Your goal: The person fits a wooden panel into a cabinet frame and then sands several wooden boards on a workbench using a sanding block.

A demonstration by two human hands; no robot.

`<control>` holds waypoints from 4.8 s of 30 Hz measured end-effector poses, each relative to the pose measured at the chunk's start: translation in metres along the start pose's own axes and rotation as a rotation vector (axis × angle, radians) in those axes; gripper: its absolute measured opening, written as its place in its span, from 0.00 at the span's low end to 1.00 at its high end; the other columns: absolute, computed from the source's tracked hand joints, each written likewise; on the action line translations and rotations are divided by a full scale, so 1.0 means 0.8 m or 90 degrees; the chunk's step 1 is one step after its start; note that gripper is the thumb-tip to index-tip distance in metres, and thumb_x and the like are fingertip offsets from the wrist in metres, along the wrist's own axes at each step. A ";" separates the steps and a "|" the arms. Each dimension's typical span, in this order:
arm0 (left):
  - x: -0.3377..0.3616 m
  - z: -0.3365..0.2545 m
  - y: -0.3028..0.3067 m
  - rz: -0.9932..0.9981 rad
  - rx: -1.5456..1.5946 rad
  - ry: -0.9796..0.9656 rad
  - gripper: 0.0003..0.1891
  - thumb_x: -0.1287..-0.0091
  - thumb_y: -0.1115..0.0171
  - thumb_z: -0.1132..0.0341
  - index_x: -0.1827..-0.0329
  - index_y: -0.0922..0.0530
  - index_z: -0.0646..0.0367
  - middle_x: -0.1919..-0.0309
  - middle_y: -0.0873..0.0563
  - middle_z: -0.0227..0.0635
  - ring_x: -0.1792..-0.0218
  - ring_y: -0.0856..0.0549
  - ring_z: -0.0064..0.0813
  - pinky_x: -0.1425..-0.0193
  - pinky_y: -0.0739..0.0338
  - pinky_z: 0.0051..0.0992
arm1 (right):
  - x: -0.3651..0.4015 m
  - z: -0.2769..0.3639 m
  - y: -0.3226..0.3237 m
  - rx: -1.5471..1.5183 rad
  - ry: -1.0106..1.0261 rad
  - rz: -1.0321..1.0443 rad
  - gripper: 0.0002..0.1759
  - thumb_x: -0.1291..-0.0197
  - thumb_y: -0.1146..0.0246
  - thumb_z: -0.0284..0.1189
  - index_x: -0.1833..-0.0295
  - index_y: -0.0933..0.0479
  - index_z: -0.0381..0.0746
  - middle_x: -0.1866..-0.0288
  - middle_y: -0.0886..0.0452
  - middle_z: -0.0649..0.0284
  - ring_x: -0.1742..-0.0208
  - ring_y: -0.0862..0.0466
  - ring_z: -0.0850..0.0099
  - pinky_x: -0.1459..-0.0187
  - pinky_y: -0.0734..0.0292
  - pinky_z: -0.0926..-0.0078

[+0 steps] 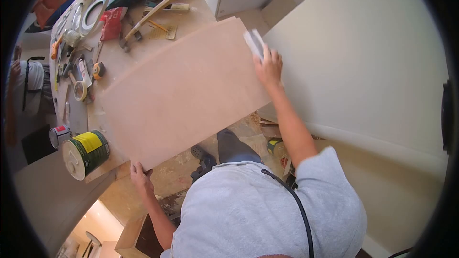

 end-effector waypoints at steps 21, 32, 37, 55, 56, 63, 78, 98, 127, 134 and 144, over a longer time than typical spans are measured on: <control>-0.014 0.035 0.000 -0.040 0.056 -0.024 0.22 0.23 0.40 0.54 0.33 0.27 0.56 0.48 0.16 0.32 0.54 0.15 0.25 0.57 0.17 0.29 | -0.055 0.062 -0.052 0.121 -0.031 -0.016 0.32 0.33 0.37 0.48 0.32 0.28 0.39 0.42 0.23 0.49 0.42 0.22 0.48 0.44 0.25 0.46; 0.007 -0.001 -0.005 -0.042 0.026 -0.046 0.16 0.22 0.41 0.54 0.45 0.20 0.56 0.58 0.14 0.28 0.62 0.15 0.19 0.64 0.18 0.23 | 0.196 0.483 -0.198 -0.401 0.525 0.282 0.36 0.34 0.41 0.45 0.28 0.34 0.33 0.33 0.28 0.43 0.33 0.29 0.50 0.31 0.38 0.44; -0.008 0.024 0.002 -0.048 0.054 -0.061 0.17 0.24 0.39 0.52 0.44 0.19 0.54 0.59 0.15 0.26 0.61 0.15 0.20 0.63 0.18 0.25 | 0.124 0.277 -0.224 -0.218 0.426 0.063 0.35 0.38 0.34 0.44 0.32 0.28 0.33 0.30 0.29 0.44 0.29 0.30 0.50 0.31 0.37 0.42; -0.007 0.021 0.010 0.020 -0.011 -0.113 0.21 0.21 0.43 0.56 0.32 0.23 0.59 0.51 0.15 0.32 0.58 0.16 0.22 0.61 0.18 0.26 | 0.246 0.308 -0.026 -0.238 0.498 0.162 0.29 0.37 0.36 0.42 0.33 0.24 0.41 0.42 0.17 0.53 0.41 0.19 0.53 0.39 0.26 0.51; -0.012 0.028 0.014 0.016 -0.010 -0.109 0.21 0.21 0.43 0.56 0.32 0.23 0.59 0.51 0.15 0.32 0.58 0.16 0.22 0.61 0.18 0.26 | 0.215 0.247 -0.025 -0.160 0.537 0.024 0.29 0.35 0.37 0.41 0.33 0.25 0.38 0.45 0.17 0.50 0.46 0.17 0.52 0.43 0.24 0.50; -0.009 0.018 0.016 0.060 0.019 -0.160 0.21 0.20 0.47 0.54 0.34 0.22 0.59 0.59 0.15 0.29 0.68 0.17 0.20 0.66 0.20 0.24 | 0.049 0.056 -0.007 0.210 -0.257 -0.093 0.31 0.36 0.34 0.49 0.40 0.24 0.35 0.51 0.17 0.45 0.49 0.16 0.51 0.49 0.19 0.47; -0.027 0.072 0.060 0.118 0.104 -0.108 0.17 0.21 0.43 0.60 0.36 0.22 0.58 0.56 0.14 0.33 0.59 0.14 0.27 0.52 0.18 0.30 | 0.186 0.078 0.033 -0.054 -0.014 0.161 0.31 0.36 0.35 0.46 0.33 0.25 0.39 0.51 0.18 0.47 0.52 0.18 0.52 0.52 0.22 0.50; 0.010 0.078 0.091 0.088 0.314 -0.056 0.20 0.21 0.43 0.51 0.41 0.20 0.60 0.52 0.14 0.35 0.56 0.15 0.31 0.47 0.20 0.35 | 0.244 0.253 -0.008 0.026 0.503 0.048 0.18 0.35 0.34 0.40 0.44 0.17 0.41 0.45 0.15 0.56 0.47 0.16 0.60 0.43 0.23 0.54; 0.194 0.362 0.263 -0.325 0.390 0.175 0.17 0.23 0.41 0.55 0.41 0.25 0.57 0.55 0.18 0.36 0.55 0.17 0.36 0.48 0.22 0.38 | 0.038 0.398 -0.223 -0.156 0.012 0.115 0.27 0.35 0.43 0.41 0.40 0.22 0.31 0.32 0.25 0.42 0.26 0.31 0.48 0.25 0.41 0.47; 0.189 0.326 0.222 -0.251 0.281 0.210 0.19 0.24 0.40 0.54 0.39 0.25 0.57 0.53 0.18 0.37 0.54 0.17 0.36 0.49 0.22 0.36 | 0.210 0.579 -0.123 -0.259 0.591 0.119 0.29 0.38 0.36 0.44 0.37 0.22 0.38 0.53 0.16 0.45 0.47 0.17 0.48 0.45 0.23 0.49; 0.192 0.379 0.235 -0.261 0.290 0.276 0.21 0.23 0.42 0.53 0.35 0.26 0.57 0.49 0.18 0.38 0.50 0.18 0.38 0.43 0.24 0.39 | -0.023 0.068 -0.039 0.171 -0.223 0.021 0.36 0.36 0.39 0.54 0.29 0.30 0.45 0.37 0.25 0.48 0.38 0.22 0.47 0.41 0.22 0.51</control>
Point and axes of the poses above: each hand's wrist, its own x-axis away from the middle knuckle, its own y-axis out of the back of the hand, z = x × y, the point moved 2 cm from there along -x, towards the middle knuckle
